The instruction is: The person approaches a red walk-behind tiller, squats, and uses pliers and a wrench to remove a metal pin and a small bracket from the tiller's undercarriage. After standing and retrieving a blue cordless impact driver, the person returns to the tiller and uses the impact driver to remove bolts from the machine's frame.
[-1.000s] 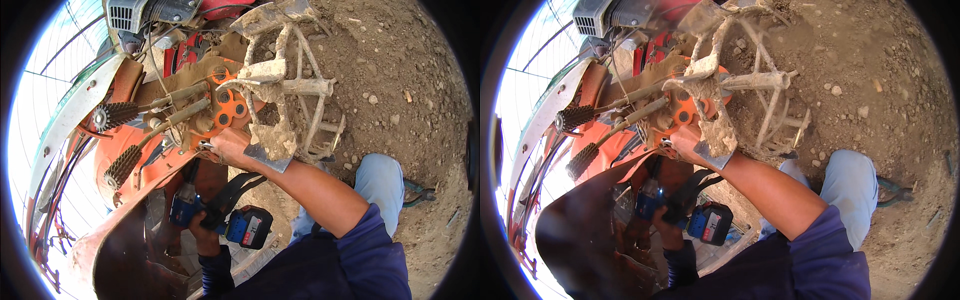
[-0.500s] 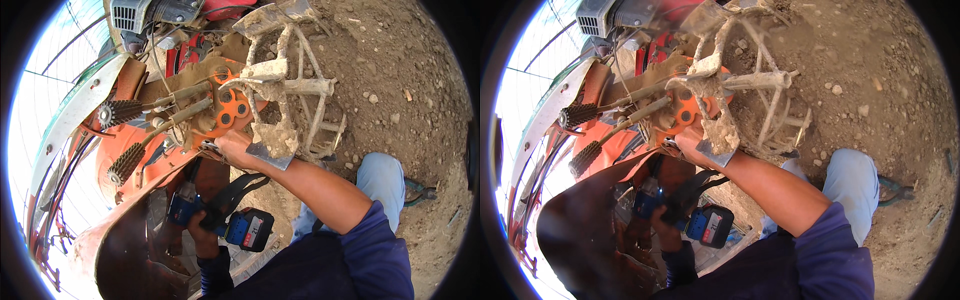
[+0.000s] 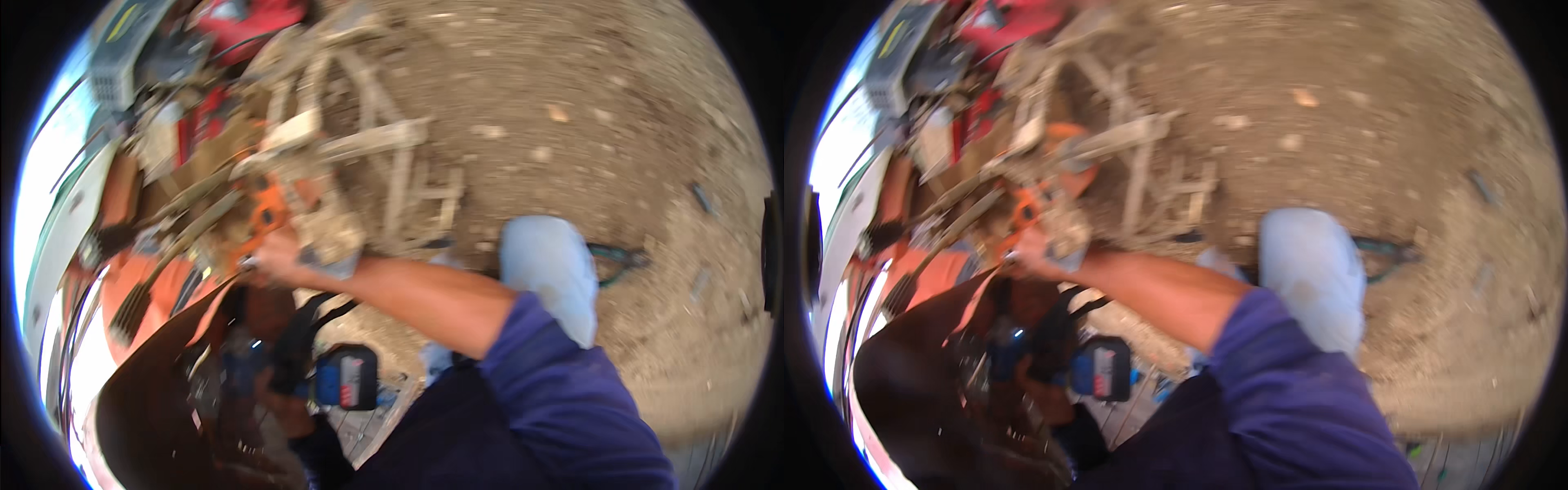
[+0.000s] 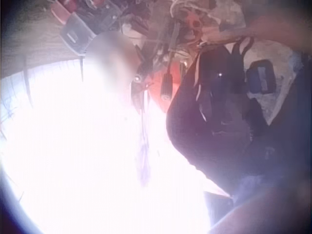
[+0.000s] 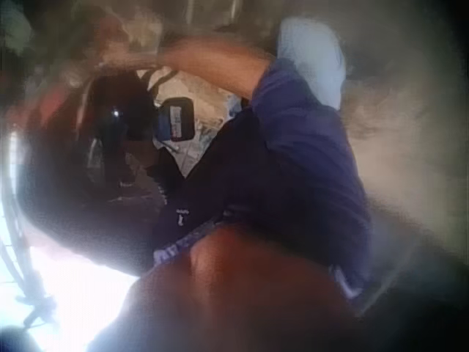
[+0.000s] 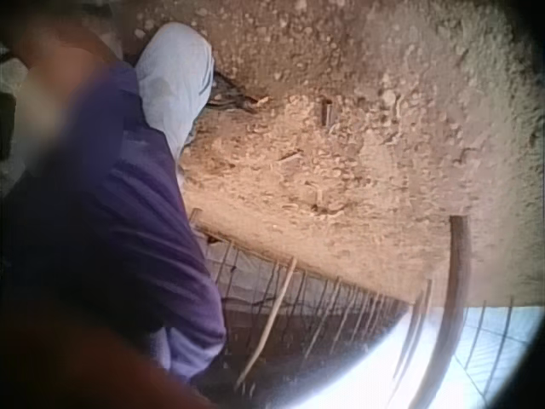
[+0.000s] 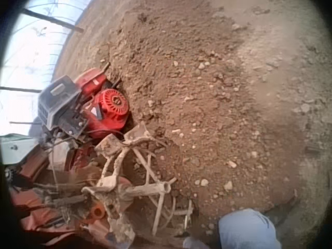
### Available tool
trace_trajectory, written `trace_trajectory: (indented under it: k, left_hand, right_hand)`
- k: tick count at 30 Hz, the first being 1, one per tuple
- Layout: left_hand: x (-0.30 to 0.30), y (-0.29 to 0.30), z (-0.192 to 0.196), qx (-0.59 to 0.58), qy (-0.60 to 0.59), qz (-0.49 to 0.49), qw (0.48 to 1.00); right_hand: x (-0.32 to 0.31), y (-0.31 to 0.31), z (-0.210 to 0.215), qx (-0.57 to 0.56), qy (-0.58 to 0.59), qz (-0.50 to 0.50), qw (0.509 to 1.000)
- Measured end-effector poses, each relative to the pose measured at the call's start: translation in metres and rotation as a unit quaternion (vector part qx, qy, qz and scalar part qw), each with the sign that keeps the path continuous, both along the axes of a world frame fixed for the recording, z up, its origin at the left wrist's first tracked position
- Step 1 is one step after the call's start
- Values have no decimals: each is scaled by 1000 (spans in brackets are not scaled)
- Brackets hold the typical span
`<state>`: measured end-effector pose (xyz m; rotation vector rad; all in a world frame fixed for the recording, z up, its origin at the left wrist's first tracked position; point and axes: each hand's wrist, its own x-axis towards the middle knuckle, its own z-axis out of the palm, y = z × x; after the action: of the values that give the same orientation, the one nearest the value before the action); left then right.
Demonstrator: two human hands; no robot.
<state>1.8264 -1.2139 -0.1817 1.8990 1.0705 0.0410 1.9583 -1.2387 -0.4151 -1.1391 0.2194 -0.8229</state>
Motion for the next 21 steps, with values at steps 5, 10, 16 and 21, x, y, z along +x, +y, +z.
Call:
trace_trajectory:
  k: [5, 10, 16, 21]
  left_hand:
    - [15, 5, -62, -85, -4, -37, 996]
    - [31, 16, -91, -81, 3, -46, 996]
    - [45, 20, -104, -84, 19, -59, 995]
    - [48, 26, -105, -81, 21, -66, 994]
  right_hand:
    - [25, 92, 1, 5, 31, 340, 940]
    - [42, 132, 3, 5, 65, 344, 937]
    - [29, 48, 2, -46, 58, 313, 947]
    - [18, 3, 2, -144, 45, 335, 930]
